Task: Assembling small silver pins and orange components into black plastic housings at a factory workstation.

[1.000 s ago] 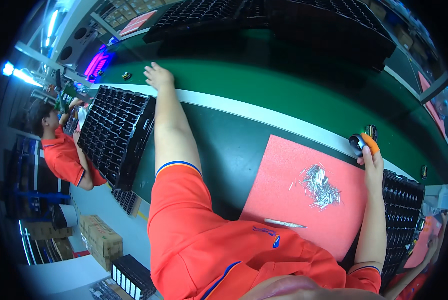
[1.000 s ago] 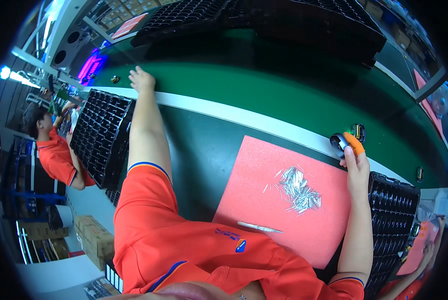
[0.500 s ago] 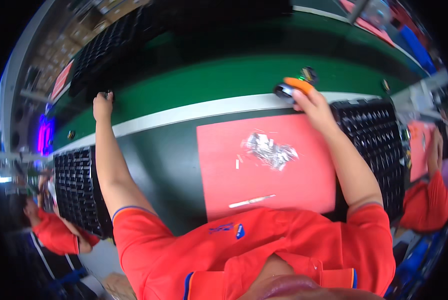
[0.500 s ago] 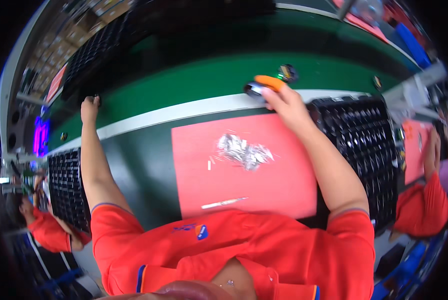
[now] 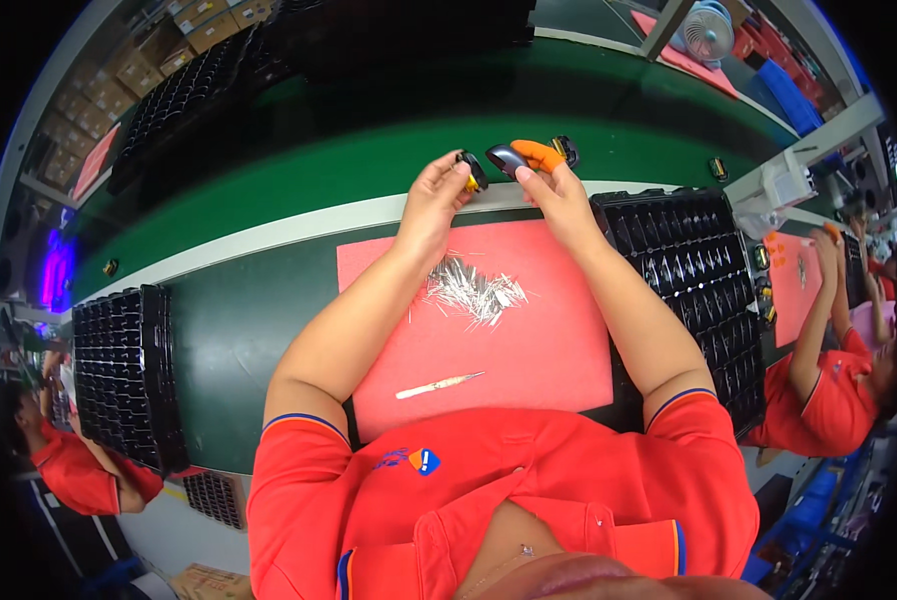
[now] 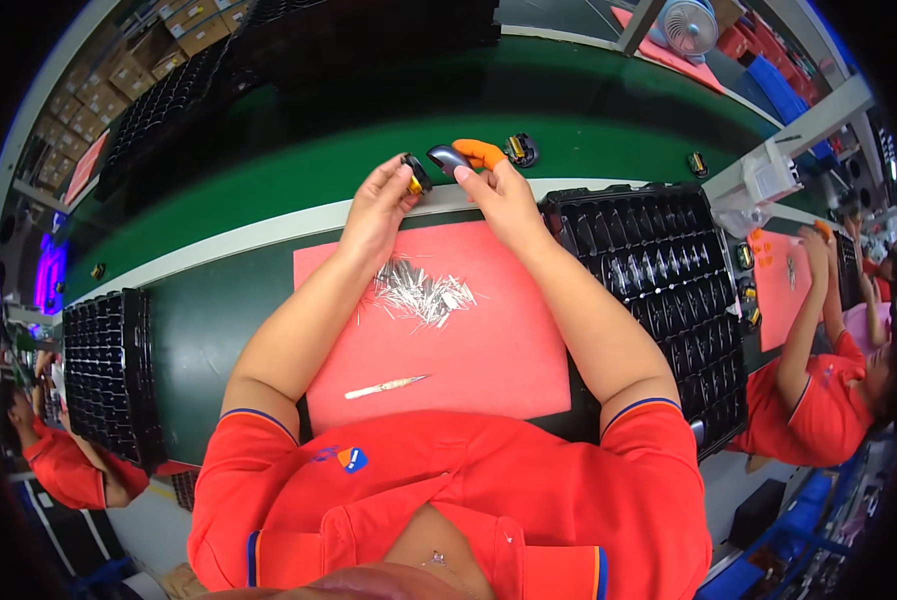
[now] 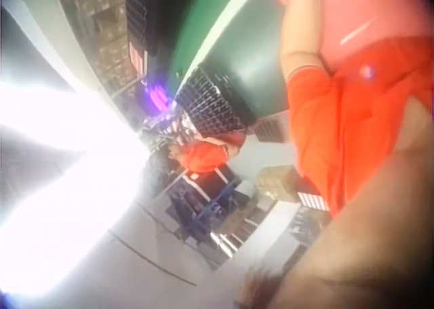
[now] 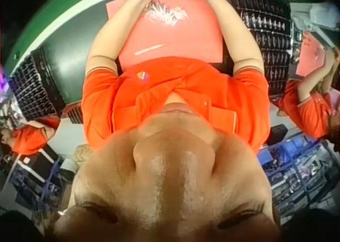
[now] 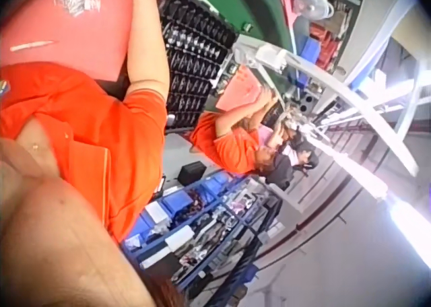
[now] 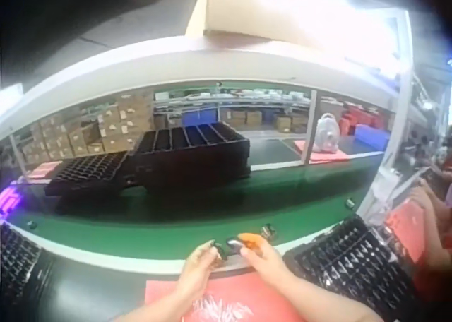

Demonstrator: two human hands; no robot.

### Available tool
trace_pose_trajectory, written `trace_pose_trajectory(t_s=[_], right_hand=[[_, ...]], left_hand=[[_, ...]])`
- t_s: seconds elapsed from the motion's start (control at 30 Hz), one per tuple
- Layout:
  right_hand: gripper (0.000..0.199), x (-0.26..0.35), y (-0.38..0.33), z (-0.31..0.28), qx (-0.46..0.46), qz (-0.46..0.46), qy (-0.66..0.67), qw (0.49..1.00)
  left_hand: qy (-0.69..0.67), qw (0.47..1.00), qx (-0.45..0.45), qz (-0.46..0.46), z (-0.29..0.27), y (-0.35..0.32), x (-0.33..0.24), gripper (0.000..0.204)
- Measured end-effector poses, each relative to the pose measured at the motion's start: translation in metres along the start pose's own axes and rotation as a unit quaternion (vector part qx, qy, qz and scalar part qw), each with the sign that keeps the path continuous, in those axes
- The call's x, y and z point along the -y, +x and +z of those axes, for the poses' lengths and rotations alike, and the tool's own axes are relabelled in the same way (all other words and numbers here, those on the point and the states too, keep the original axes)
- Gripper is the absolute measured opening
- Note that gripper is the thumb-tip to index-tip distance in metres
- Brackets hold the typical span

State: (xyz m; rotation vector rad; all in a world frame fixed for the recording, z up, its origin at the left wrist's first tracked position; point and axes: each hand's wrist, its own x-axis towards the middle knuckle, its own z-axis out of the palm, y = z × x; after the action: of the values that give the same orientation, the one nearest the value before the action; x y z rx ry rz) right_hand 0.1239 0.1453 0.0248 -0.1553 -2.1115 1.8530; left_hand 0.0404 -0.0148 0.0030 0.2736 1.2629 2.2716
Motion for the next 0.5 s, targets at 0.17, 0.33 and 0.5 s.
trace_pose_trajectory(t_s=[0.17, 0.33, 0.5], right_hand=[[0.040, 0.0006, -0.0016, 0.0035, 0.015, -0.016, 0.002, 1.000], [0.039, -0.0014, -0.0023, 0.0036, -0.010, -0.037, -0.047, 0.998], [0.037, -0.0009, -0.0001, 0.0047, -0.025, -0.025, -0.111, 0.993]], left_hand=[[-0.042, 0.997, 0.063, -0.033, 0.0000, -0.0001, 0.0001, 0.028], [0.021, 0.998, 0.055, -0.035, 0.0015, 0.0000, 0.0033, 0.029], [0.020, 0.997, 0.059, -0.042, 0.0043, -0.0036, 0.0020, 0.030]])
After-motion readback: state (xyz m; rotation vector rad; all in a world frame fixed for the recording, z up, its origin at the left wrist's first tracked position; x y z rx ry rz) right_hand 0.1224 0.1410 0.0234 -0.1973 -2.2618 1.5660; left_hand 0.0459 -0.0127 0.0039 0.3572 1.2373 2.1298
